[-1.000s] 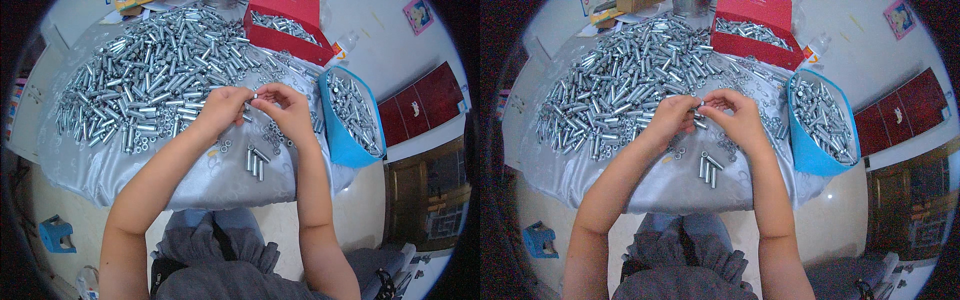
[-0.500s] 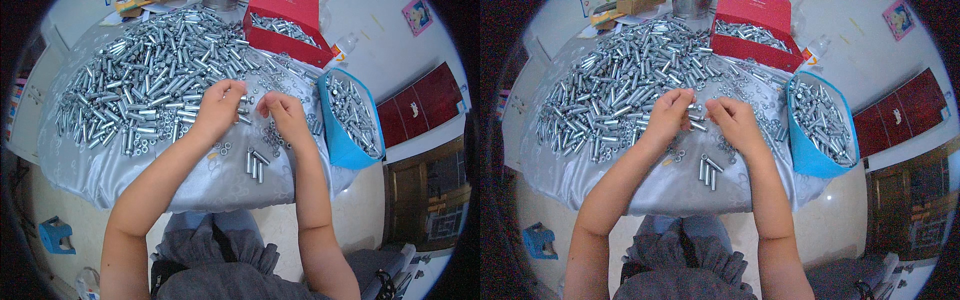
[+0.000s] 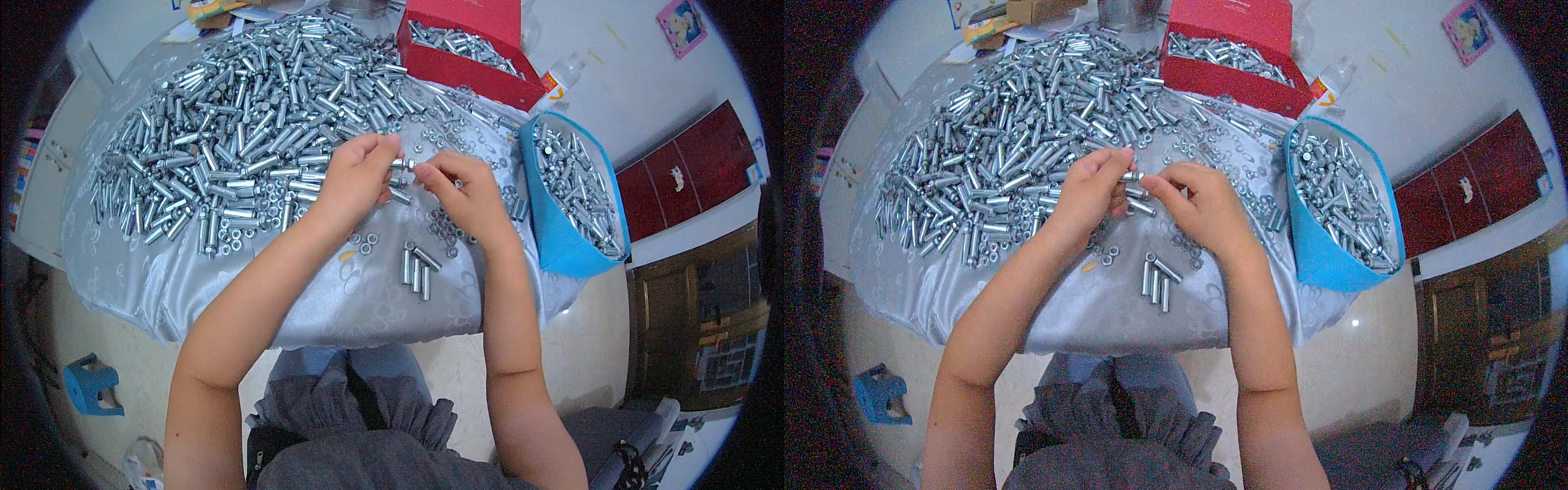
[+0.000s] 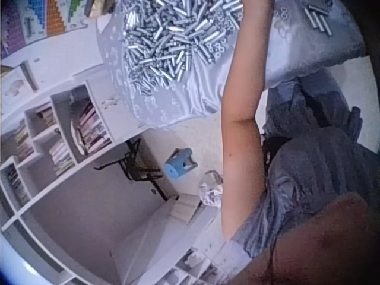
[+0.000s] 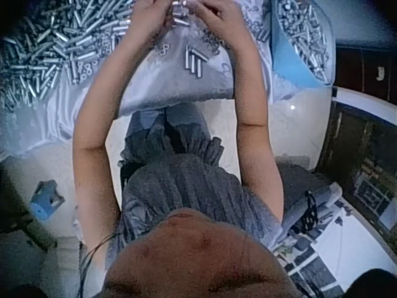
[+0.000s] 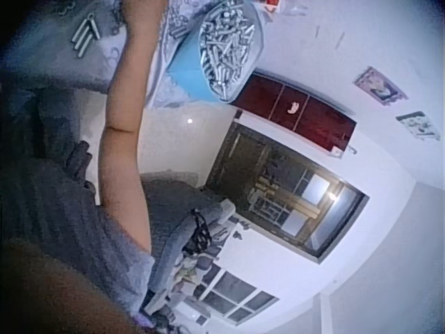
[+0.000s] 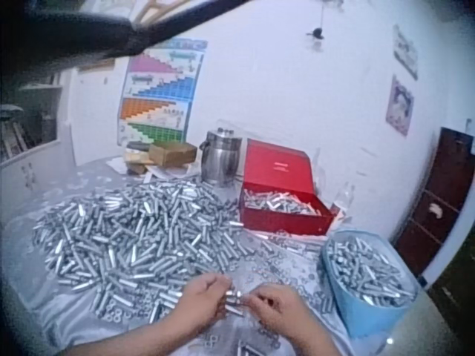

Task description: The person sits at a table covered with a white cloth, sorting through a large pile of metal bolts and washers. They pick up individual bolts and washers, screw the washers onto the bolts by hand, and place the assembled units into a blue plastic bin on the right side of the table.

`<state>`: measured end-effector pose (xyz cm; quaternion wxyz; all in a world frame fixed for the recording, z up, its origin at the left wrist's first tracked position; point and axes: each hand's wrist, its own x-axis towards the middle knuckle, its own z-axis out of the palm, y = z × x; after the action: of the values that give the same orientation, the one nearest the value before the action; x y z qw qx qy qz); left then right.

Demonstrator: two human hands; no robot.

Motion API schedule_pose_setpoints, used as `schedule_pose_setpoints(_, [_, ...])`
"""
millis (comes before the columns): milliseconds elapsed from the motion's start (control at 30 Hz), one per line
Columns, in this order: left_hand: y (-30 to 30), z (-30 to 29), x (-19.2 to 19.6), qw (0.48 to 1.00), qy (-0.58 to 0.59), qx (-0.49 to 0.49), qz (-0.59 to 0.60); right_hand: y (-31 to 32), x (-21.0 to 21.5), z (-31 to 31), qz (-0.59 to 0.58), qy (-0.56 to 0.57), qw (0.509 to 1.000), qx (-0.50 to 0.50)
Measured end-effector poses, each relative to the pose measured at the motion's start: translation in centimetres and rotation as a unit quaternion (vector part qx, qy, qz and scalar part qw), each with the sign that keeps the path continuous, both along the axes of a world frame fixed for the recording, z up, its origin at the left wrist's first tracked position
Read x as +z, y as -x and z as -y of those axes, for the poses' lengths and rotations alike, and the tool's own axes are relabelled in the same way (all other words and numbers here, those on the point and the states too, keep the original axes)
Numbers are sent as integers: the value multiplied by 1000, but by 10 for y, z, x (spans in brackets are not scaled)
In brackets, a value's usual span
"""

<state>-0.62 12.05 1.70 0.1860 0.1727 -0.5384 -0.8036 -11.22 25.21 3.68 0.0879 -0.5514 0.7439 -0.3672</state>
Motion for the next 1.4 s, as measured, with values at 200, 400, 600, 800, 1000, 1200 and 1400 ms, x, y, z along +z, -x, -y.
schedule_pose_setpoints(200, [1, 1, 0, 1000, 5, 7, 9, -14, 9, 5, 69, 121, 990, -27])
schedule_pose_setpoints(400, [-1, -2, 4, 999, 30, -9, 30, -3, 4, 0, -10, 23, 999, 27])
schedule_pose_setpoints(600, [-1, -1, 3, 999, 32, -3, 34, -21, 15, 4, 96, 77, 992, -33])
schedule_pose_setpoints(800, [3, -4, -5, 991, 131, 15, 9, -12, 3, 4, -7, 80, 997, 23])
schedule_pose_setpoints(1000, [2, -4, -5, 996, 89, 5, -25, -18, 8, 3, -3, 68, 998, 11])
schedule_pose_setpoints(1200, [-2, -3, -1, 992, 121, -7, -43, -22, 11, 2, -7, 59, 998, 6])
schedule_pose_setpoints(1400, [-15, -7, 15, 926, 354, 99, -91, -20, 11, 0, -36, 33, 999, -15])
